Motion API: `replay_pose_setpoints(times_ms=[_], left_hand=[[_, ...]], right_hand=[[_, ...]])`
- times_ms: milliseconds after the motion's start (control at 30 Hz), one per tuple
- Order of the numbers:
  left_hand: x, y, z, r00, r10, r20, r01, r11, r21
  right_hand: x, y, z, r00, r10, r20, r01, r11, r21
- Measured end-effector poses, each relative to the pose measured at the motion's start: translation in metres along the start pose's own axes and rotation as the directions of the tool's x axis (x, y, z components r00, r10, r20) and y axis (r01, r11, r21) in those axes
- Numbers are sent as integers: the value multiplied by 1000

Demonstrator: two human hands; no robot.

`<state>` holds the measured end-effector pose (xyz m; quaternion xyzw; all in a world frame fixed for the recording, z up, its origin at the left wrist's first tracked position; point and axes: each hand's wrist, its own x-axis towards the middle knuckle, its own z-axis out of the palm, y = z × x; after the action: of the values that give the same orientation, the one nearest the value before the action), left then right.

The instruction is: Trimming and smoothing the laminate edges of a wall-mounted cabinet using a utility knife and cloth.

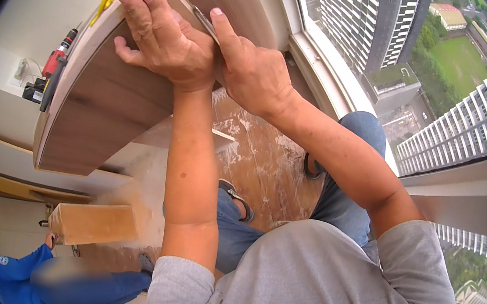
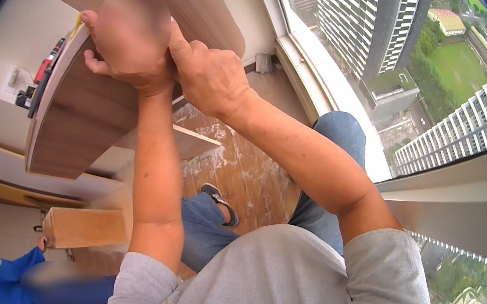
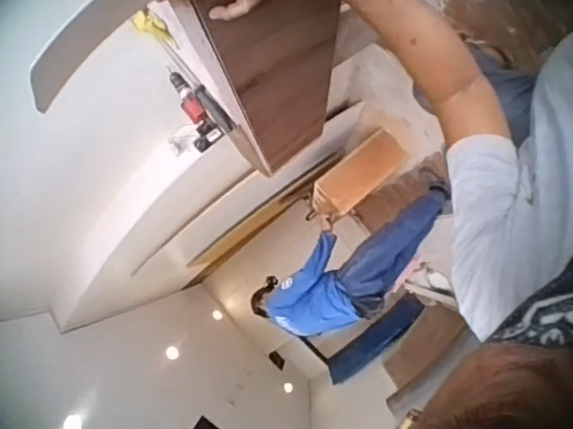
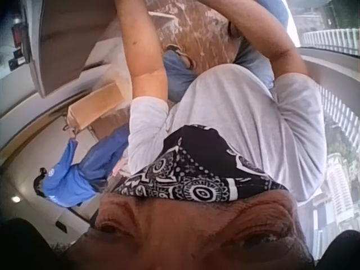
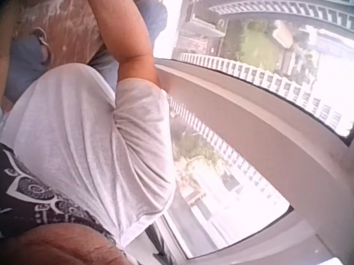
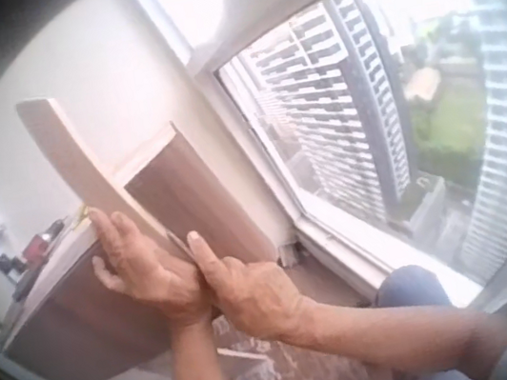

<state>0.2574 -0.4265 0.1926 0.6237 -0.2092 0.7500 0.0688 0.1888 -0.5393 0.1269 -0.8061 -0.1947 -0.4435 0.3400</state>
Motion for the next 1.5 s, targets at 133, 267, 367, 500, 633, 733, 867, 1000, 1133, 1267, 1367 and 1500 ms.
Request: replay_pose_setpoints(times_ms=[133, 267, 367, 500, 633, 733, 867, 1000, 1133, 1267, 1367, 1500], left_hand=[[1, -3, 5, 998, 52, -36, -53, 998, -16], [-2, -9, 2, 996, 83, -38, -83, 996, -17], [-1, -4, -1, 997, 68, -36, -68, 998, -3], [0, 0, 5, 998, 56, -41, -56, 998, 9], [3, -2, 6, 999, 32, -41, -32, 999, 8], [2, -4, 1, 998, 23, -52, -23, 1000, -5], [3, 1, 3, 999, 12, -42, -12, 1000, -11], [1, -3, 5, 999, 35, -38, -35, 999, 13], [2, 2, 5, 996, 56, -74, -58, 998, -25], [5, -2, 6, 992, 90, -86, -91, 996, -13], [2, -5, 2, 995, 79, -60, -80, 997, -15], [-2, 0, 2, 999, 36, -21, -36, 999, 2]], right_hand=[[-29, 7, 5, 979, 116, 166, -118, 993, 4], [-45, 13, 10, 959, 165, 230, -181, 982, 50], [-71, 17, 15, 948, 182, 261, -202, 978, 51], [-163, 56, 27, 814, 344, 468, -326, 938, -122], [-157, 45, 28, 897, 278, 345, -271, 960, -68], [-118, 15, 6, 946, 300, 119, -307, 951, 43], [-74, -2, -1, 972, 221, 77, -231, 959, 162], [-36, 2, 9, 975, 211, 67, -220, 955, 197], [-40, 2, 11, 952, 277, 133, -302, 921, 246], [-76, 16, 19, 916, 318, 244, -366, 912, 187], [-102, 24, 19, 892, 341, 297, -391, 911, 128], [-171, 57, 22, 687, 459, 563, -487, 866, -110]])
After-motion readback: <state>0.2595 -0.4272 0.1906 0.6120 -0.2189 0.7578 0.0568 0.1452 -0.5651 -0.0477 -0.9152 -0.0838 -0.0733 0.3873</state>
